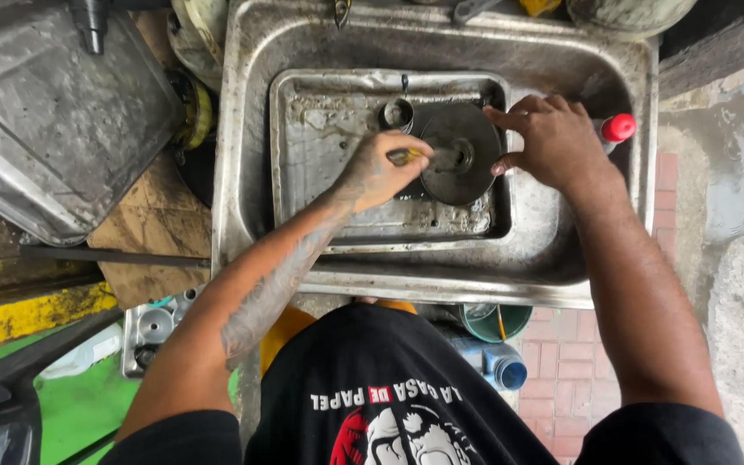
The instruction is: Cleaning various motorcycle engine and transmission parts in a metal sink using a brush and cleaning solution.
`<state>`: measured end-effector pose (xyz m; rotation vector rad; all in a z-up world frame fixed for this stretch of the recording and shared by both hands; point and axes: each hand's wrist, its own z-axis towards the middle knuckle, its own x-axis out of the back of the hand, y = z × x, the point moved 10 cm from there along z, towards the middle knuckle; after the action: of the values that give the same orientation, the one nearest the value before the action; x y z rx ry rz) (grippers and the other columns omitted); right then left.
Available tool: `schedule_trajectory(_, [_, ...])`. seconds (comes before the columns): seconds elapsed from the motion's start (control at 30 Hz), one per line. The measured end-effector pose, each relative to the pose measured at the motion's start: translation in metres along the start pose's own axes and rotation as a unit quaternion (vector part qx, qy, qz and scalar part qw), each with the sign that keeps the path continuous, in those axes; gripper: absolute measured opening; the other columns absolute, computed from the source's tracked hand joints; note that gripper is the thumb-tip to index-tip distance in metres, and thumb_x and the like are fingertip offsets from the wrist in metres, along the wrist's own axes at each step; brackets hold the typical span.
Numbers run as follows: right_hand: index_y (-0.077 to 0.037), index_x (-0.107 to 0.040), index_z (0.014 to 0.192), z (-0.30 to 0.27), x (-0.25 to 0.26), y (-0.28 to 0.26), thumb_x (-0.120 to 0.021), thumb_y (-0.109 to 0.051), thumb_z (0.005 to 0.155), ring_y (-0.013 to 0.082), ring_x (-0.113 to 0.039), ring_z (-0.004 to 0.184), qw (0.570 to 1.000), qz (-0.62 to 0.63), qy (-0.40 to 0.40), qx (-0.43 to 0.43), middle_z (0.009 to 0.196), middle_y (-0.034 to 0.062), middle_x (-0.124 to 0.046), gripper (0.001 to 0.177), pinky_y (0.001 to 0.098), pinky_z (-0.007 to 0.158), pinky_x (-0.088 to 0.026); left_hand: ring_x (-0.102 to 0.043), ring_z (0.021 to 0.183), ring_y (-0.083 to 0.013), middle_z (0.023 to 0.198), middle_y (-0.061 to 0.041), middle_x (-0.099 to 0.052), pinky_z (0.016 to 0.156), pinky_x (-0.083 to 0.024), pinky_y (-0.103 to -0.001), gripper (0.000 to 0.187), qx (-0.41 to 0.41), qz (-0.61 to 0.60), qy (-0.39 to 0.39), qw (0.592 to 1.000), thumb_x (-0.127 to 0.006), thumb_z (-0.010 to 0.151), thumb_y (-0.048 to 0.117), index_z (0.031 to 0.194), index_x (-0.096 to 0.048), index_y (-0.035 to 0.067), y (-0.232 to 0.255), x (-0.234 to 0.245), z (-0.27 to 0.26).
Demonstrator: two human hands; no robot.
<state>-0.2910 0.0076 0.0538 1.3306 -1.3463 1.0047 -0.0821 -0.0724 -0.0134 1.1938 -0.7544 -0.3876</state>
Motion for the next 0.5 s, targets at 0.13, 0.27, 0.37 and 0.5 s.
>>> schedule_trajectory(0.13, [-0.041,-0.072,0.153,-0.024,0.046,-0.001,-0.077,-0.075,0.078,0.034,-0.067,0.137,0.998,-0.03,0.042,0.02,0.138,0.0024,-0.076,0.082,0.0534,0.111,-0.053,-0.079,0.108,-0.0374,0.103,-0.016,-0.083,0.103,-0.058,-0.047,0.018,0.03,0.0,-0.064,0.998,-0.079,0.09,0.01,0.105,-0.086,0.017,0.032,0.04,0.002])
schedule_trajectory(0.27, [-0.026,-0.059,0.169,-0.066,0.067,0.044,-0.078,-0.056,0.088,0.047,-0.059,0.137,0.997,-0.021,0.055,-0.044,0.162,0.017,-0.062,0.089,0.0647,0.115,-0.047,-0.077,0.11,-0.0195,0.124,-0.006,-0.081,0.099,-0.059,-0.044,0.015,0.277,0.068,0.023,0.958,-0.081,0.099,0.015,0.113,-0.079,0.019,0.003,0.14,0.007])
schedule_trajectory(0.37, [-0.028,-0.065,0.161,-0.081,0.056,0.068,-0.079,-0.051,0.091,0.0412,-0.071,0.115,0.995,-0.035,0.014,-0.094,0.16,0.014,-0.063,0.074,0.0628,0.103,-0.06,-0.083,0.082,-0.0113,0.115,-0.01,-0.082,0.07,-0.07,-0.02,0.035,0.339,0.045,0.116,0.932,-0.085,0.098,0.011,0.13,-0.071,0.013,-0.016,0.193,0.002])
schedule_trajectory(0.5, [-0.024,-0.075,0.153,-0.087,0.046,0.084,-0.081,-0.03,0.102,0.0284,-0.084,0.086,0.994,-0.046,0.027,-0.093,0.144,0.0119,-0.075,0.052,0.0485,0.086,-0.075,-0.072,0.112,-0.0354,0.132,-0.013,-0.055,0.091,-0.066,-0.045,0.052,0.195,0.346,0.233,0.888,-0.089,0.096,0.022,0.142,-0.067,0.016,0.038,0.256,-0.004])
